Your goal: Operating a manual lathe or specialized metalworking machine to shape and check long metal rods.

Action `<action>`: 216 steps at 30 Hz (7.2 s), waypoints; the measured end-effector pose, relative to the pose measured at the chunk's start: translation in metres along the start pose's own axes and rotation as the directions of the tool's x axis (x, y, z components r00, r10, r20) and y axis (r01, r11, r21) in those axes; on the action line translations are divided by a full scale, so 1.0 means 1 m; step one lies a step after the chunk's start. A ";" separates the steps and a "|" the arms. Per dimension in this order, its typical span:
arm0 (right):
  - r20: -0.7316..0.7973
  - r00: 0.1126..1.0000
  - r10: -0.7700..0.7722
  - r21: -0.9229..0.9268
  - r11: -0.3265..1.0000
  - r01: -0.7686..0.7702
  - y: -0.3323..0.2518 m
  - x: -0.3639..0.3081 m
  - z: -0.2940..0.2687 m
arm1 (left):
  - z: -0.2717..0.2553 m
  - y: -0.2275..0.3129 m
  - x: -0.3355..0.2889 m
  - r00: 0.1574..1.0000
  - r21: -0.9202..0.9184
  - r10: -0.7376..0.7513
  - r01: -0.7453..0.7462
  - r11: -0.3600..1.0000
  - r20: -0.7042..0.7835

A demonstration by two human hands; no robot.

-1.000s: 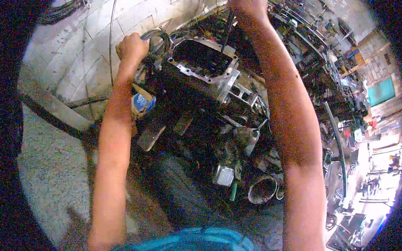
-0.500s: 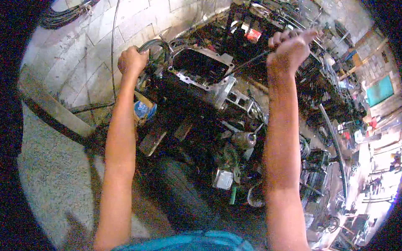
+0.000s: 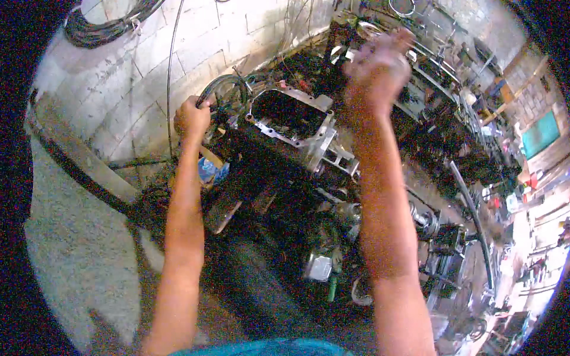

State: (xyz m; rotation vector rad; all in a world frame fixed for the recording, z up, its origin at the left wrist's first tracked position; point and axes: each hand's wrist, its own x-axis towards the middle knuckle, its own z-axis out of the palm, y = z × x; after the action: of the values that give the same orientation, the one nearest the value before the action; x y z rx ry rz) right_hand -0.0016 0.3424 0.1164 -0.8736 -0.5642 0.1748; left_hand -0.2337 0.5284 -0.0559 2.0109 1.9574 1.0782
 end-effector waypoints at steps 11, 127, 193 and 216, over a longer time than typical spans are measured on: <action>0.085 0.995 0.047 0.130 0.990 -0.058 -0.001 -0.001 -0.026 | 0.049 -0.062 0.011 0.987 -0.031 0.020 -0.025 0.999 -0.160; 0.174 0.978 0.115 -0.028 0.993 -0.112 0.016 -0.007 -0.001 | 0.031 -0.020 -0.017 0.966 -0.297 0.066 -0.141 0.944 -0.249; 0.598 0.775 0.204 0.221 0.888 -0.404 -0.029 0.059 -0.057 | 0.031 0.033 0.027 0.971 0.022 0.227 -0.229 0.973 0.074; 0.633 0.742 0.223 0.038 0.948 -0.317 -0.010 0.119 -0.112 | 0.042 0.041 0.046 0.969 0.113 0.220 -0.232 0.966 0.110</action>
State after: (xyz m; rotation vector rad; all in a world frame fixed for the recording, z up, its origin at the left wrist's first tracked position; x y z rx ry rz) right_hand 0.1581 0.3041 0.1145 -0.7418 -1.0294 0.7905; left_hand -0.1810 0.5803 -0.0465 2.3535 1.8236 0.8993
